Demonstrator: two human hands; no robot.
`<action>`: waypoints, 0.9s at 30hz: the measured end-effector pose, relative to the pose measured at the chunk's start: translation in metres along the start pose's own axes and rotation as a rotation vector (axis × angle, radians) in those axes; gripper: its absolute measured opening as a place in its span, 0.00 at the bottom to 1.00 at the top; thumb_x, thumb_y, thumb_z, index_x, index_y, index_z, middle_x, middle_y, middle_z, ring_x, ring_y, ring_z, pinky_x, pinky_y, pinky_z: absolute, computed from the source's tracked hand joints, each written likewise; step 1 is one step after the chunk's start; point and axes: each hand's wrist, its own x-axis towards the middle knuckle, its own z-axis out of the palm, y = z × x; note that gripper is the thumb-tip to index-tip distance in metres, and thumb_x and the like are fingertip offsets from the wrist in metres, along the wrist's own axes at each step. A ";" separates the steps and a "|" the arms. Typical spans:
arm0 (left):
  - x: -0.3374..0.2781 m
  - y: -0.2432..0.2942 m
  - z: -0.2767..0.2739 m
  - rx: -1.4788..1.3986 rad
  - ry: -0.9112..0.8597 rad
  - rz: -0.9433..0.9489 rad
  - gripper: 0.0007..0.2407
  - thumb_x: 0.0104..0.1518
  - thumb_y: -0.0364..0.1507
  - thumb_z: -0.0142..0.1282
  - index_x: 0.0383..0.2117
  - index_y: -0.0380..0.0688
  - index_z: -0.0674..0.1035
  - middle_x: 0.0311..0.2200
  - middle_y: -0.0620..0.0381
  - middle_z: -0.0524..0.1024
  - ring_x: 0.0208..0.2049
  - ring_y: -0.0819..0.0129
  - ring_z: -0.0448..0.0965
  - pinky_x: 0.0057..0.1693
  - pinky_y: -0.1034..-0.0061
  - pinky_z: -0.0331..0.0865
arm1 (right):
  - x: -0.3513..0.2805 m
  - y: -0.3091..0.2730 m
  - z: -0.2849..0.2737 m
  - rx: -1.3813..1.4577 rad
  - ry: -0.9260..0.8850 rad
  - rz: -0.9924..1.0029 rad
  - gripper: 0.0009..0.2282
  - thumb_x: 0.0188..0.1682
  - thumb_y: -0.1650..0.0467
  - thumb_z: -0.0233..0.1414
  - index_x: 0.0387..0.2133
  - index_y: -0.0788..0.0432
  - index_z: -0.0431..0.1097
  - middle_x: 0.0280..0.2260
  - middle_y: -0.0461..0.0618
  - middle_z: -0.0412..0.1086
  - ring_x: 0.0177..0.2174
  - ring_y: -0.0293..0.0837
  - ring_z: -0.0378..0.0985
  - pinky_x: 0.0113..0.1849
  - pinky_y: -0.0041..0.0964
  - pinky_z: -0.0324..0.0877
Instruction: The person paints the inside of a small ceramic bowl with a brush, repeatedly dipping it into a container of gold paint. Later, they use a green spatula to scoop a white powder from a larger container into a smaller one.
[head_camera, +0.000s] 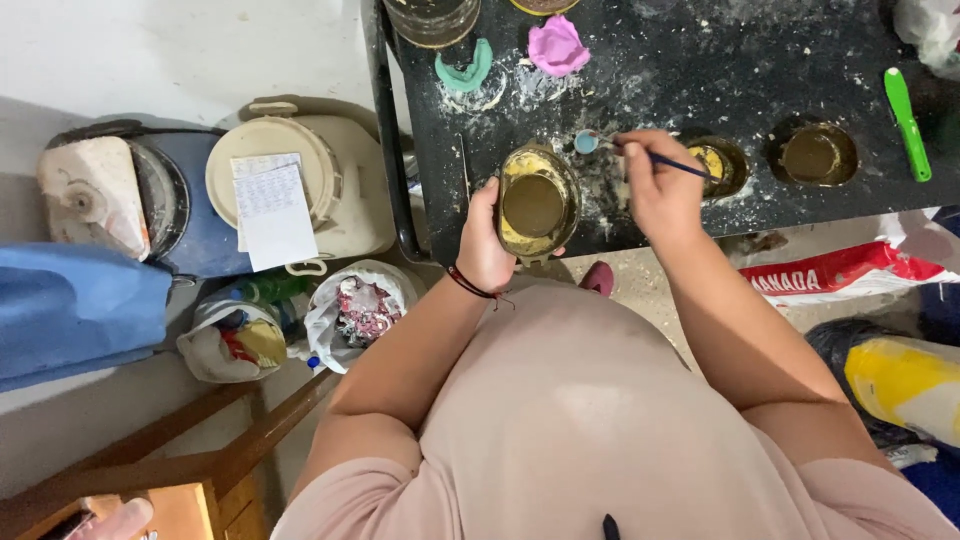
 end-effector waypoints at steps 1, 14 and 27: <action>0.002 -0.004 -0.008 0.000 0.000 0.001 0.12 0.65 0.35 0.54 0.35 0.38 0.80 0.33 0.40 0.79 0.32 0.71 0.74 0.30 0.77 0.73 | -0.002 -0.009 -0.003 0.001 0.000 -0.001 0.08 0.61 0.75 0.49 0.41 0.62 0.78 0.33 0.62 0.77 0.38 0.63 0.80 0.42 0.52 0.71; 0.042 -0.055 -0.086 0.113 -0.161 0.034 0.20 0.71 0.39 0.47 0.52 0.29 0.78 0.47 0.28 0.79 0.45 0.50 0.83 0.46 0.59 0.81 | -0.012 -0.067 -0.010 -0.118 -0.095 -0.491 0.10 0.56 0.68 0.51 0.28 0.57 0.76 0.26 0.51 0.74 0.25 0.55 0.73 0.32 0.46 0.70; 0.039 -0.063 -0.087 0.272 -0.190 0.060 0.22 0.72 0.40 0.45 0.54 0.27 0.77 0.50 0.27 0.77 0.46 0.45 0.83 0.49 0.57 0.80 | -0.024 -0.044 -0.015 -0.030 -0.182 -0.504 0.10 0.55 0.70 0.50 0.24 0.56 0.74 0.23 0.52 0.72 0.24 0.58 0.73 0.28 0.49 0.68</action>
